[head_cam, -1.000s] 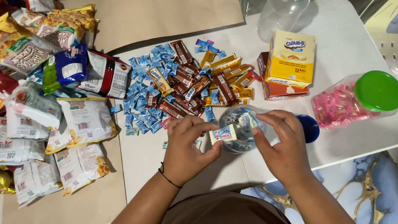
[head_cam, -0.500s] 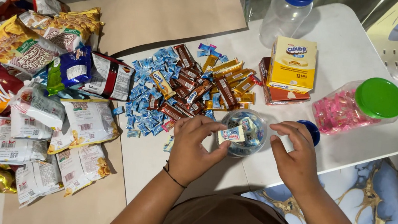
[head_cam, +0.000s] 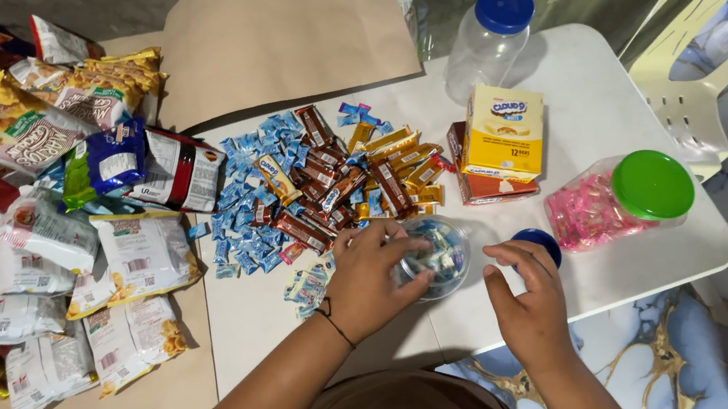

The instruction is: The person sorts small, individually wrapped candies from a pile on a table and places them into a clear plastic jar. They handle the candies by hand, picking them up and dropping them into the container. After filling the jar, the person secures the blue lid onto the jar.

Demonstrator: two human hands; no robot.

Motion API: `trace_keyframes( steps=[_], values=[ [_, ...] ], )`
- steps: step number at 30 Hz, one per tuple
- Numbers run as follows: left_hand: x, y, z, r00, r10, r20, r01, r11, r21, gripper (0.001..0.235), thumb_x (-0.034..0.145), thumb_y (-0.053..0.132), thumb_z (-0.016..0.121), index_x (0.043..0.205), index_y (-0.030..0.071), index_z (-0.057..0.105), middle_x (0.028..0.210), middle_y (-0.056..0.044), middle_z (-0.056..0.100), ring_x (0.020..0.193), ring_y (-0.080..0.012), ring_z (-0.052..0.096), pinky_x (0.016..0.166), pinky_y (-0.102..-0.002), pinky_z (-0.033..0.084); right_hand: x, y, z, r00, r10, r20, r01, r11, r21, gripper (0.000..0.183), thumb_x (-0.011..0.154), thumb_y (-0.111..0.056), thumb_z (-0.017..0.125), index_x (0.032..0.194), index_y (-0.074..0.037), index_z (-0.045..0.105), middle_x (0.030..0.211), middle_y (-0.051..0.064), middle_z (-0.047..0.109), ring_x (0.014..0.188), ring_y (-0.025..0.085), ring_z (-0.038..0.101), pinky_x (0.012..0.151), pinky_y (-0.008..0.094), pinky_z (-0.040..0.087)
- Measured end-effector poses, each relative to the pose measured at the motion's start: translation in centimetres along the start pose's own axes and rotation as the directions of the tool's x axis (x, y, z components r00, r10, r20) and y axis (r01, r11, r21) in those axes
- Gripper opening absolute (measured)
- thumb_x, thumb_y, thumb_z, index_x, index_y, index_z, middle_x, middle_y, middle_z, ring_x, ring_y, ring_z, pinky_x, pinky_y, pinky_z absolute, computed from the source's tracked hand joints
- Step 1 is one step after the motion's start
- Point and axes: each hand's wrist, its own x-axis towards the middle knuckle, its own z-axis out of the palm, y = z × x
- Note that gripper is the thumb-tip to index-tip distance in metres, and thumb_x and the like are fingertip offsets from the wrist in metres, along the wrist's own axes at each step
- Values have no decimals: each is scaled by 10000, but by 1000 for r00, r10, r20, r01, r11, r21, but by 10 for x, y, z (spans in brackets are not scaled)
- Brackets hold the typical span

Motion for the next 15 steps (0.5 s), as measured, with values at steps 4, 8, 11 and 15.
trace_keyframes(
  steps=[4,8,11,15],
  values=[
    [0,0,-3,1000,7,-14,-7,1000,3,344,771,349,825,1083,216,767,1110,-36,618,1119,-251,582,1029,-450,323,0,-1,-1,1000,9,3,-9,1000,-12,236,878,-22,706,1112,-54,697,1113,98,654,1075,246,634,957,326,494],
    [-3,-9,-2,998,9,-68,-11,999,-38,365,812,341,802,1144,199,746,1162,-44,641,1122,-247,597,1036,-444,339,0,-3,3,1000,-17,9,17,1000,1,232,865,-14,712,1093,-58,701,1100,102,659,1078,254,637,960,333,492],
    [-7,-19,-6,993,-51,-108,38,993,-113,433,865,334,758,1258,175,672,1229,-53,642,1065,-228,624,1062,-441,349,-2,-12,8,998,-52,19,52,999,13,235,852,-11,719,1082,-62,710,1092,105,664,1067,262,643,954,344,494],
    [-18,-61,0,970,-148,-192,138,988,-64,442,920,301,712,1330,159,629,1271,-103,640,1200,-278,587,1082,-465,334,-10,-39,14,968,-242,73,232,966,116,206,855,-52,728,1056,-87,702,1080,78,681,1016,236,679,909,333,536]
  ],
)
